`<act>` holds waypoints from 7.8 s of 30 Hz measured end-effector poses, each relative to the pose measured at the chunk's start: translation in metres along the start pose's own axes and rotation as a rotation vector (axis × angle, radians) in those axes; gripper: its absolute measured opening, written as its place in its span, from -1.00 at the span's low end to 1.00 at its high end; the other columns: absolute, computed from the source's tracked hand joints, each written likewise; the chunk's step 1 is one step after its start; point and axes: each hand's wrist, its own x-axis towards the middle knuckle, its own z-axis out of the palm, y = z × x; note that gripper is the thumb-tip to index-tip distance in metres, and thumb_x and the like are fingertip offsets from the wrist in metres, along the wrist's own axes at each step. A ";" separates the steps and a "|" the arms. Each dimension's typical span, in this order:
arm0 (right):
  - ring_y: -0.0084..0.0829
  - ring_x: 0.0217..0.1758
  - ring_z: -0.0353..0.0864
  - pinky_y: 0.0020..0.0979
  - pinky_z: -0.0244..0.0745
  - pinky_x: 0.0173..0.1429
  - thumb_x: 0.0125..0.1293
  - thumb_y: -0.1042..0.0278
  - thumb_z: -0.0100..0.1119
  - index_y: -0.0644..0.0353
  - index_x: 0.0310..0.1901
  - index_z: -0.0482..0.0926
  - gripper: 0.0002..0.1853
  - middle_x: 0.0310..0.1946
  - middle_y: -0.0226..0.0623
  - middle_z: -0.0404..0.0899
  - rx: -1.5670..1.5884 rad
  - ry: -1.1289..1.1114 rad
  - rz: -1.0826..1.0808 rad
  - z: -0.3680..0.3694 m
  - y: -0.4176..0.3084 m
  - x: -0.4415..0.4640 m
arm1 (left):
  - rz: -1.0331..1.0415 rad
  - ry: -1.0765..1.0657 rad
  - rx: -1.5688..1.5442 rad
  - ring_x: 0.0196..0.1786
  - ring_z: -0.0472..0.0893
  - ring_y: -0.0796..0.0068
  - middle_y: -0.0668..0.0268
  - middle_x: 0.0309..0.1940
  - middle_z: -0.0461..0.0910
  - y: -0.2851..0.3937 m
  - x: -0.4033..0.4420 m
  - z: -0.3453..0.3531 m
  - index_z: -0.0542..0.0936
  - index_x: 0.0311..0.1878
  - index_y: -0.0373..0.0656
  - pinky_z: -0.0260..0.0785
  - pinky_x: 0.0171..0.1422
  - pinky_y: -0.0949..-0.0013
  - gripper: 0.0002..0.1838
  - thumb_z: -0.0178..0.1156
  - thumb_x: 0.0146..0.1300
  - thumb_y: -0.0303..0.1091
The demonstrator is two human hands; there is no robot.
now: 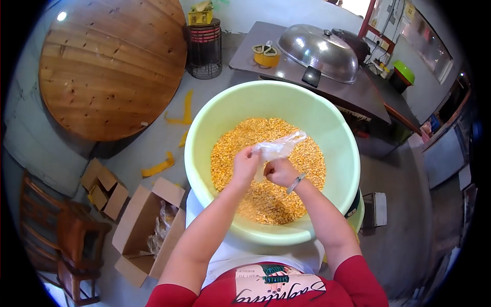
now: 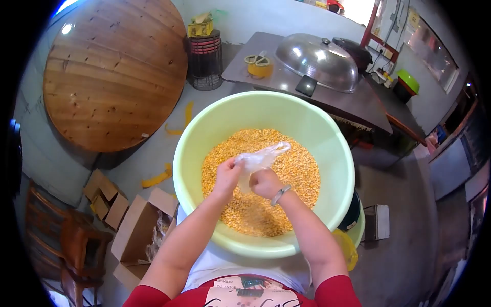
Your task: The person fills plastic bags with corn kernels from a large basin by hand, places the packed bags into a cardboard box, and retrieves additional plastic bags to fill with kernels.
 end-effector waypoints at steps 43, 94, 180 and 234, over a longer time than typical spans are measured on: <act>-0.58 -0.50 0.51 -0.56 0.43 -0.33 0.03 0.53 0.15 0.28 -0.39 0.57 -0.92 -0.52 -0.34 0.57 0.936 0.484 0.145 -0.038 0.056 -0.010 | -0.158 0.257 -0.336 -0.34 0.51 0.50 0.34 -0.44 0.51 0.001 0.006 -0.018 0.44 -0.25 -0.20 0.40 -0.35 0.45 -0.85 0.16 0.14 -0.38; -0.24 -0.17 0.55 -0.34 0.43 -0.06 0.05 0.41 0.06 0.12 -0.16 0.57 -0.72 -0.21 -0.18 0.57 0.068 -0.211 -0.088 -0.042 -0.035 -0.040 | -0.289 0.027 1.335 -0.11 0.55 0.05 -0.02 -0.23 0.56 -0.026 -0.003 -0.014 0.59 -0.25 -0.27 0.40 -0.03 0.18 -0.71 0.02 0.07 -0.28; -0.41 -0.41 0.53 -0.32 0.51 -0.42 0.25 0.27 -0.02 0.19 -0.10 0.49 -0.75 -0.33 -0.26 0.50 0.715 -0.044 1.073 0.050 0.020 0.025 | -0.375 -0.255 1.311 0.00 0.52 0.17 0.06 -0.11 0.54 0.015 -0.005 -0.027 0.58 -0.17 -0.20 0.37 0.04 0.25 -0.69 -0.03 0.09 -0.31; -0.47 -0.74 0.33 -0.44 0.22 -0.67 0.11 0.23 0.08 0.13 -0.54 0.49 -0.81 -0.73 -0.37 0.38 0.638 0.138 0.862 -0.008 0.095 -0.014 | -0.313 -0.328 1.483 0.01 0.53 0.22 0.09 -0.06 0.52 -0.006 0.010 -0.049 0.46 -0.02 -0.22 0.40 0.02 0.28 -0.69 0.04 0.14 -0.41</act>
